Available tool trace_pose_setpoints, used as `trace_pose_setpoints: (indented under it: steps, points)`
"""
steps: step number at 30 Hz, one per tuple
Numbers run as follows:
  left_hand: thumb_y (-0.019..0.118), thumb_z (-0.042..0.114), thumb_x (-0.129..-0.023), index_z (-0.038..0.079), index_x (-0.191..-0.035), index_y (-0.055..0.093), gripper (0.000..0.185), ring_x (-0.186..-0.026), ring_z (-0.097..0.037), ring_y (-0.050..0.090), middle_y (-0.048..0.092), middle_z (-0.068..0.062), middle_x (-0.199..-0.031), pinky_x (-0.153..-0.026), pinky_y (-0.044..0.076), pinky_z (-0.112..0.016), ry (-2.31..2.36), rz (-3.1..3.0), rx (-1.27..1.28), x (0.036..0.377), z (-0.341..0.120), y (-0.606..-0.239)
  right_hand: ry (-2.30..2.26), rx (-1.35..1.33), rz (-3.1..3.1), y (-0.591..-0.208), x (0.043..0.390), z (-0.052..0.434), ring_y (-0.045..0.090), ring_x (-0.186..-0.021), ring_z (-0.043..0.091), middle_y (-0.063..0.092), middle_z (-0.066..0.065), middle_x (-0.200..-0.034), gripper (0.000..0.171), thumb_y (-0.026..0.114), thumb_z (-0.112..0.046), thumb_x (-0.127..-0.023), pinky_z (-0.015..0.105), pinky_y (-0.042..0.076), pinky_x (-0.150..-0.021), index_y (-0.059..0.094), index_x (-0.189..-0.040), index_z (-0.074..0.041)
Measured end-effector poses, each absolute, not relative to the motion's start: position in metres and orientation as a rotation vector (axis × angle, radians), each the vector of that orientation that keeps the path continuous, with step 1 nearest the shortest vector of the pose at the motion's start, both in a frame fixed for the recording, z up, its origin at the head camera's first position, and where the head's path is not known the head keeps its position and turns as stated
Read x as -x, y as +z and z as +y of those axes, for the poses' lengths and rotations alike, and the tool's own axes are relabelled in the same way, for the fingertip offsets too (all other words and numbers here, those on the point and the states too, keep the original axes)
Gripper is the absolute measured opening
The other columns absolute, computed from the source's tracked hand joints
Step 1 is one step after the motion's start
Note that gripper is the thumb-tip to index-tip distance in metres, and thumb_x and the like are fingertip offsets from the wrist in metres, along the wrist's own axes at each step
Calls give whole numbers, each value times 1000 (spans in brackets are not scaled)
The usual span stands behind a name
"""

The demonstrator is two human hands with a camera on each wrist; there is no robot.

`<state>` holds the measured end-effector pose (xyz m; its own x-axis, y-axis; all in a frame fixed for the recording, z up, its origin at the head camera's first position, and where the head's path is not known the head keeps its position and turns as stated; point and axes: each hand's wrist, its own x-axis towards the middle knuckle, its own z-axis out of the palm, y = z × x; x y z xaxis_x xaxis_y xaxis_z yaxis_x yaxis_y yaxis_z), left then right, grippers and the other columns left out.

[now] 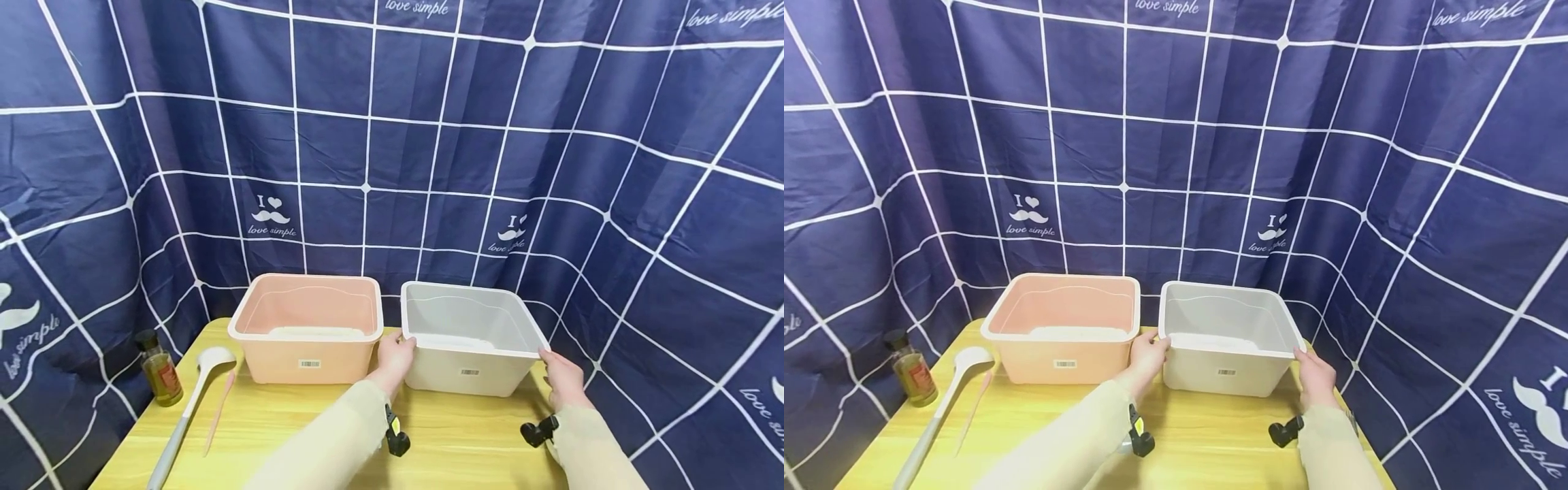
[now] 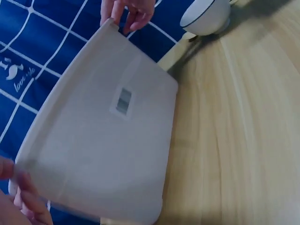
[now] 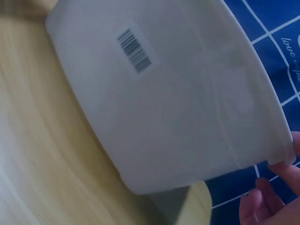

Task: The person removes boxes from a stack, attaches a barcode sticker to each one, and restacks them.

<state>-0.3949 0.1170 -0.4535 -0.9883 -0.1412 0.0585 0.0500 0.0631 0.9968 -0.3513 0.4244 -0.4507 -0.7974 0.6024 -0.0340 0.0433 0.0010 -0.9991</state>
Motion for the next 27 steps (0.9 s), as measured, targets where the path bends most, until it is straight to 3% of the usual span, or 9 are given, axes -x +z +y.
trace_pose_setpoints:
  steps: [2,6,9,15,20,27]
  points:
    - [63,3,-85,-10,-129,58,46,-116,-34,57,62,-23,-124,-97,47,-44,-2070,-2150,-101,392,119,-453,1913,658,-1835,-450,346,424,45,-86,8,55,-18,-77,35,63,-24,-96,25,40,-74,64,-64,-40]
    - [62,-2,-81,-10,-126,61,45,-93,-22,59,67,-9,-92,-80,50,-34,-2133,-2077,-78,383,119,-449,2060,636,-1733,-447,331,424,46,-91,5,59,-23,-78,34,64,-26,-97,22,38,-78,67,-67,-41]
    - [64,-2,-82,-13,-124,60,43,-76,-16,50,49,1,-71,-67,45,-27,-2168,-2038,-35,376,116,-437,2150,621,-1608,-429,318,423,52,-90,2,64,-21,-80,28,65,-23,-96,20,40,-78,70,-72,-35]
    - [64,-1,-84,-17,-125,56,45,-69,-9,48,46,6,-70,-64,42,-20,-2281,-1857,163,359,107,-401,2206,530,-1261,-364,293,409,62,-76,5,72,-9,-83,19,66,-6,-94,19,44,-71,78,-86,-18]
    - [61,-3,-83,-15,-127,56,46,-74,-7,53,53,5,-75,-69,42,-19,-2346,-1737,295,354,85,-371,2149,366,-1108,-313,282,382,59,-85,12,73,-1,-93,15,70,2,-88,21,42,-71,78,-96,-7]
    - [56,-12,-81,-15,-130,54,49,-53,-3,40,52,6,-66,-49,33,-15,-2335,-1652,320,359,20,-327,2079,208,-1188,-270,283,324,59,-84,12,71,0,-95,14,70,4,-87,19,44,-68,78,-91,-7]
